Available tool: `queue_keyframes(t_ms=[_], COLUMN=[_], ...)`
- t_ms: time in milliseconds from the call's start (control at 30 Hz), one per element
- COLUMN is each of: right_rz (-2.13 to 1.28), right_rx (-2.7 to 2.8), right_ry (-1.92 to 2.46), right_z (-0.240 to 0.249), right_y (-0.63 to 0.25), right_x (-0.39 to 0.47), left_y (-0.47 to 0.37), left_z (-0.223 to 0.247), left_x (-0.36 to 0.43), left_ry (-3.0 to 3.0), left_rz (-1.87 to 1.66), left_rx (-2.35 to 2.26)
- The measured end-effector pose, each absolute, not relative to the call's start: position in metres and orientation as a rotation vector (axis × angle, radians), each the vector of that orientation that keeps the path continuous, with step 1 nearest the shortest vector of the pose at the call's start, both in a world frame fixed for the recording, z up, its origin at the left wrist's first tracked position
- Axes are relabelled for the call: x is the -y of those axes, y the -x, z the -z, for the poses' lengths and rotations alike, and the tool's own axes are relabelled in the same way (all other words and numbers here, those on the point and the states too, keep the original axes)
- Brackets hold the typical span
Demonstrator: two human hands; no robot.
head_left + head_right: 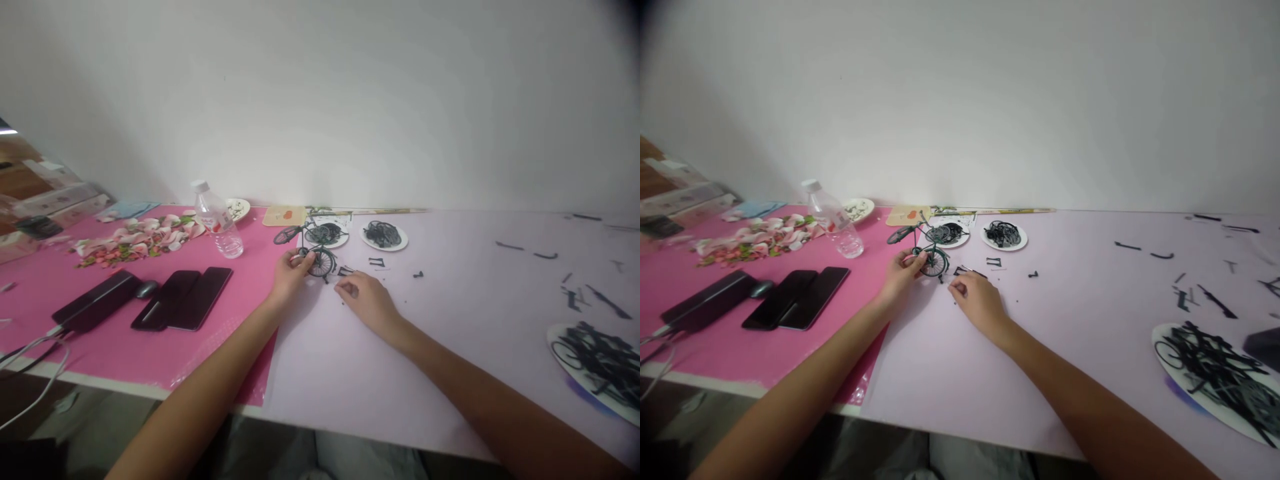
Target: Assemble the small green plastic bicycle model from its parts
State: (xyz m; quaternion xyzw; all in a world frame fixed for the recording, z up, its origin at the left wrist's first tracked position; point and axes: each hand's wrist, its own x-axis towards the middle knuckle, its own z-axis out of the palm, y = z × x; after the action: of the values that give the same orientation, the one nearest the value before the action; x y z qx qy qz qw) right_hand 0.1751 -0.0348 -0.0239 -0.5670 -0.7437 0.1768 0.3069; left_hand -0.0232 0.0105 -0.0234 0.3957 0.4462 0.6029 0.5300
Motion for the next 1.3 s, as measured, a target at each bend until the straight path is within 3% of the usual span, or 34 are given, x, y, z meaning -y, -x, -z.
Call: queue_keyframes(t_ms=[533, 1300], right_rz=[-0.784, -0.582], right_rx=[1.61, 1.704], right_ry=[1.21, 1.111], right_z=[0.02, 0.016], right_y=[-0.175, -0.173], right_x=[0.03, 0.034], left_y=[0.022, 0.017], left_z=[0.013, 0.013], left_x=[-0.005, 0.001], left_ry=[-1.138, -1.249], left_rz=[-1.62, -1.521], left_rx=[-1.094, -1.124])
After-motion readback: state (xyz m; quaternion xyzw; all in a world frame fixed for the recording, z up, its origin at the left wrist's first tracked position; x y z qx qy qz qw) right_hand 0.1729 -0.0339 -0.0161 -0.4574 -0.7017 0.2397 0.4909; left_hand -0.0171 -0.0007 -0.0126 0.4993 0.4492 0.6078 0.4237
